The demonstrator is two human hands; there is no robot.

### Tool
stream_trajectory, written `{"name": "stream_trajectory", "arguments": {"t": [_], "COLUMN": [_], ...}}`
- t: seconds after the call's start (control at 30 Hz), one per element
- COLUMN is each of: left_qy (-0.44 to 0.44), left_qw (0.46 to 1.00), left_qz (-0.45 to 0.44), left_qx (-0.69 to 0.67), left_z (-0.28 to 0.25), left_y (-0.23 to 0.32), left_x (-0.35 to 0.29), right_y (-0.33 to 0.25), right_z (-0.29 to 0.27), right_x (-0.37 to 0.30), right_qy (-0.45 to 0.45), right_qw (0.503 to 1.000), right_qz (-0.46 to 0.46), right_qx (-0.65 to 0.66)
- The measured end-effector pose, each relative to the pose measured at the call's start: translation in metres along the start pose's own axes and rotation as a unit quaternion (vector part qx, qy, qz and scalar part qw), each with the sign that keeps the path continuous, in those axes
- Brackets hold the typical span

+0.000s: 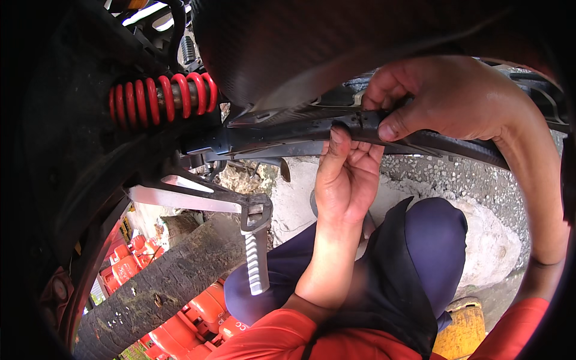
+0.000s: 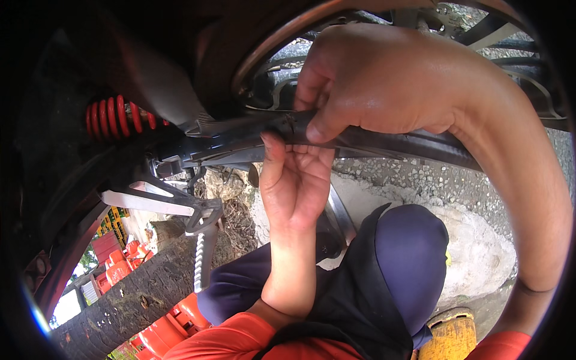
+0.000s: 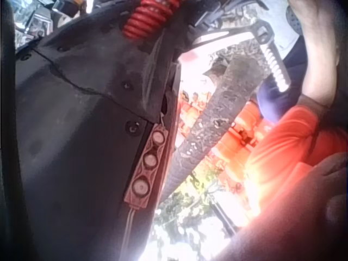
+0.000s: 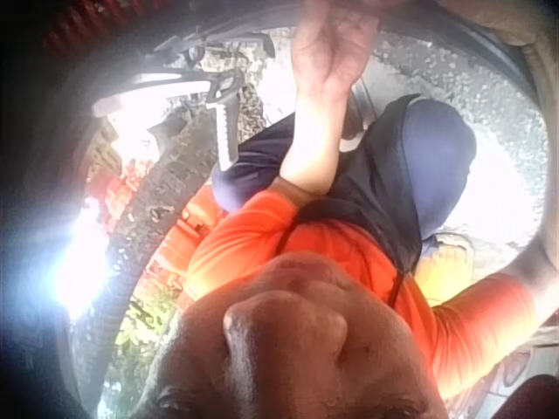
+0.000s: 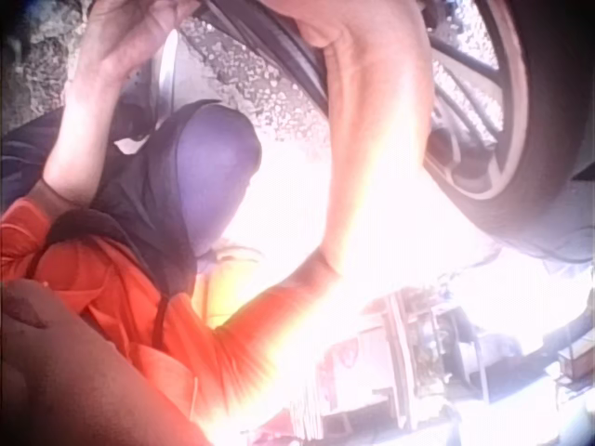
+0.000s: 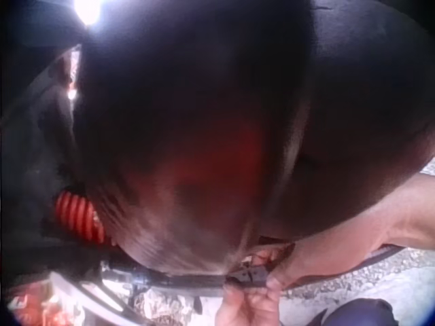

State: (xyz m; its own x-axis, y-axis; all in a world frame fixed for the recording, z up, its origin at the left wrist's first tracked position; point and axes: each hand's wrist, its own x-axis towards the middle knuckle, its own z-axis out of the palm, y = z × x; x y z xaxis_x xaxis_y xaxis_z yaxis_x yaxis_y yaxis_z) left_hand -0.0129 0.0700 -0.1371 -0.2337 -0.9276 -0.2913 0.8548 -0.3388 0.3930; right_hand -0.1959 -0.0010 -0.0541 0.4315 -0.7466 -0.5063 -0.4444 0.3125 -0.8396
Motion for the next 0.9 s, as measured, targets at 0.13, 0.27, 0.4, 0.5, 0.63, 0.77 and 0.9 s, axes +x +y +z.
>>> {"name": "stream_trajectory", "arguments": {"t": [0.13, 0.27, 0.4, 0.5, 0.63, 0.77, 0.9], "left_qy": [-0.003, -0.003, 0.011, -0.001, 0.001, -0.008, -0.003], "left_qw": [1.0, 1.0, 1.0, 0.999, 0.999, 0.999, 1.0], "left_qz": [0.004, 0.003, 0.013, 0.021, 0.027, 0.019, 0.02], "left_qx": [0.012, 0.02, 0.02, 0.025, 0.026, 0.028, 0.017], "left_z": [0.003, 0.003, 0.002, 0.001, 0.0, 0.001, -0.001], "left_y": [0.0, 0.0, -0.002, -0.003, -0.002, 0.0, 0.0], "left_x": [0.0, 0.001, 0.001, 0.002, 0.001, 0.001, 0.0], "right_y": [-0.006, -0.012, -0.01, -0.011, -0.006, -0.009, -0.009], "right_z": [-0.003, -0.005, -0.008, -0.011, -0.011, -0.011, -0.012], "right_x": [-0.001, -0.007, -0.005, -0.004, -0.002, -0.002, -0.001], "right_qy": [-0.011, -0.009, -0.02, -0.031, -0.03, -0.031, -0.038], "right_qw": [0.999, 0.997, 0.995, 0.992, 0.992, 0.989, 0.988], "right_qz": [0.006, 0.004, -0.019, -0.029, -0.046, -0.045, -0.052], "right_qx": [-0.05, -0.078, -0.1, -0.12, -0.117, -0.138, -0.142]}}
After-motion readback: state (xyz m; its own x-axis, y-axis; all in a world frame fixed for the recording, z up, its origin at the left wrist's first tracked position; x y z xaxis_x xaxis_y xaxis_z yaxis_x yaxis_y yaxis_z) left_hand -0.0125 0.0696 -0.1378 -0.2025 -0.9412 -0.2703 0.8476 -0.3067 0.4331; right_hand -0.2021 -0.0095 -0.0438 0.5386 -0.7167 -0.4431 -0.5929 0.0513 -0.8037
